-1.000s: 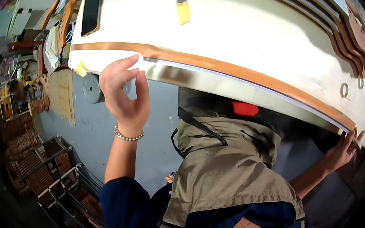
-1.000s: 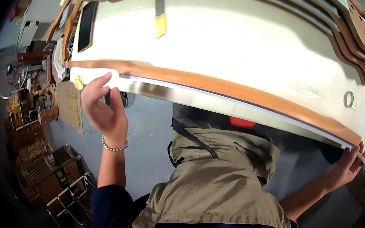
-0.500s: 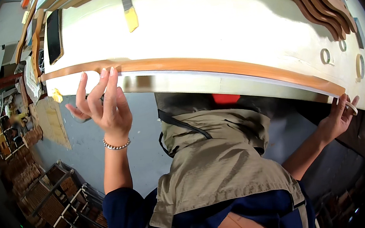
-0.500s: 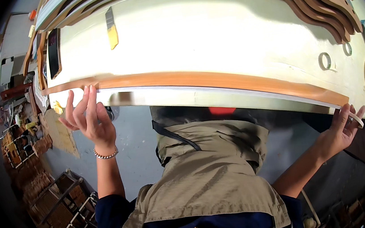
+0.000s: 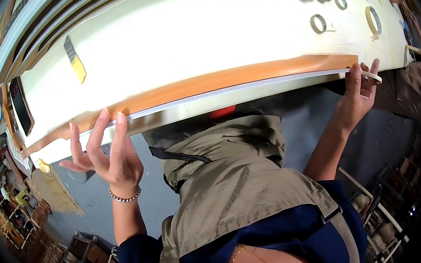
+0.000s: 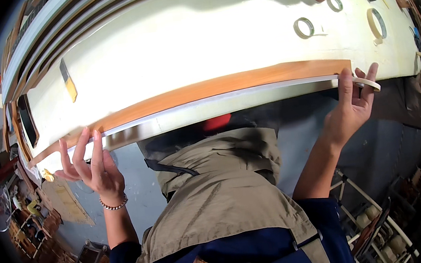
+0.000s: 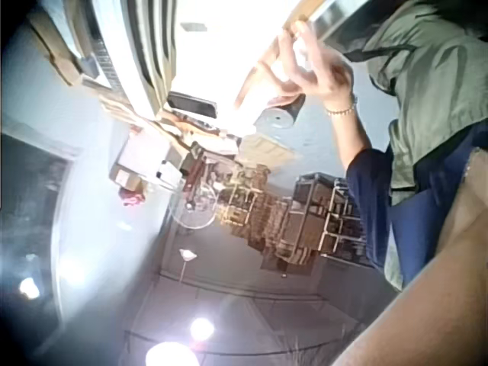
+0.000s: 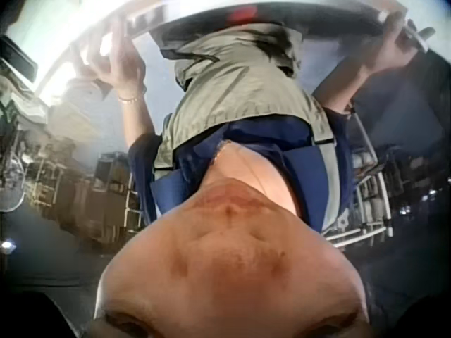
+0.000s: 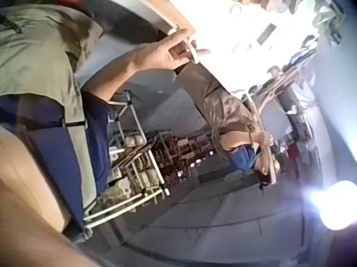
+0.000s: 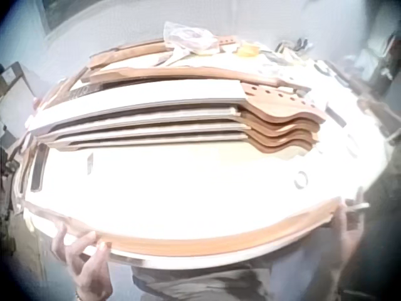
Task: The person applies masking tape to the edges of guitar necks. They pick up a guitar neck, unroll tape, and press it along the sides of the fretboard. The person repeats this process for multiple necks, placing the finished ones on a drying rack.
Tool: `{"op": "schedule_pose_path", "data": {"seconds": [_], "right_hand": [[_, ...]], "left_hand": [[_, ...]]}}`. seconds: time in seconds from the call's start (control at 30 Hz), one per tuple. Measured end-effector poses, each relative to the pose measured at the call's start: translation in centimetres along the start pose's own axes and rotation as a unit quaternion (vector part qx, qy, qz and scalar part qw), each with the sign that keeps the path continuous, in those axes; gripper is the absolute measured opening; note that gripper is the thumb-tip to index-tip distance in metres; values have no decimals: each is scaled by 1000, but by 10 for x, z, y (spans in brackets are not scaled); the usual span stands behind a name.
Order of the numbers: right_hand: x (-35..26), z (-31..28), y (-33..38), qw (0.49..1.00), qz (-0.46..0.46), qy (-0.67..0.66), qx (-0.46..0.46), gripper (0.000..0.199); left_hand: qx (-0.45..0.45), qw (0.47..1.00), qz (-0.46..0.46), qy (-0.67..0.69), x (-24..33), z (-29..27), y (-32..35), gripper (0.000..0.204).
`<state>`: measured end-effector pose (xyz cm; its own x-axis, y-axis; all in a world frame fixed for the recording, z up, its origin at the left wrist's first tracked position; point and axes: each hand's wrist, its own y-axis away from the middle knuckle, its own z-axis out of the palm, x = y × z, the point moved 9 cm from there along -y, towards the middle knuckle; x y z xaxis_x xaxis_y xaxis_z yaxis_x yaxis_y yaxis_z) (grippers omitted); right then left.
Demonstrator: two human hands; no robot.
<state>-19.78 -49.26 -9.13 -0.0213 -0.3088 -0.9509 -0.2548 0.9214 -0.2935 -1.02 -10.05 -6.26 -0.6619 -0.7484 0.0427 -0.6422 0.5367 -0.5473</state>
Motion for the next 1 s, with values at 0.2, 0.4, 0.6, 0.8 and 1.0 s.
{"op": "schedule_pose_path", "data": {"seconds": [0.2, 0.4, 0.6, 0.8, 1.0], "right_hand": [[-3, 2, 2, 1000, -2, -24, 12, 58], [-6, 5, 3, 1000, -1, -20, 14, 62], [-6, 7, 2, 999, 5, -37, 9, 65], [-8, 9, 2, 1000, 1, -23, -2, 67], [-7, 9, 2, 999, 16, -46, -11, 69]], "left_hand": [[-16, 998, 38, 51, 32, 12, -13, 31], [-36, 994, 79, 71, 67, 23, -26, 33], [-64, 987, 104, 108, 108, 30, -41, 32], [-49, 981, 128, 135, 154, 38, -56, 29], [-48, 975, 127, 175, 184, 41, -69, 24]]}}
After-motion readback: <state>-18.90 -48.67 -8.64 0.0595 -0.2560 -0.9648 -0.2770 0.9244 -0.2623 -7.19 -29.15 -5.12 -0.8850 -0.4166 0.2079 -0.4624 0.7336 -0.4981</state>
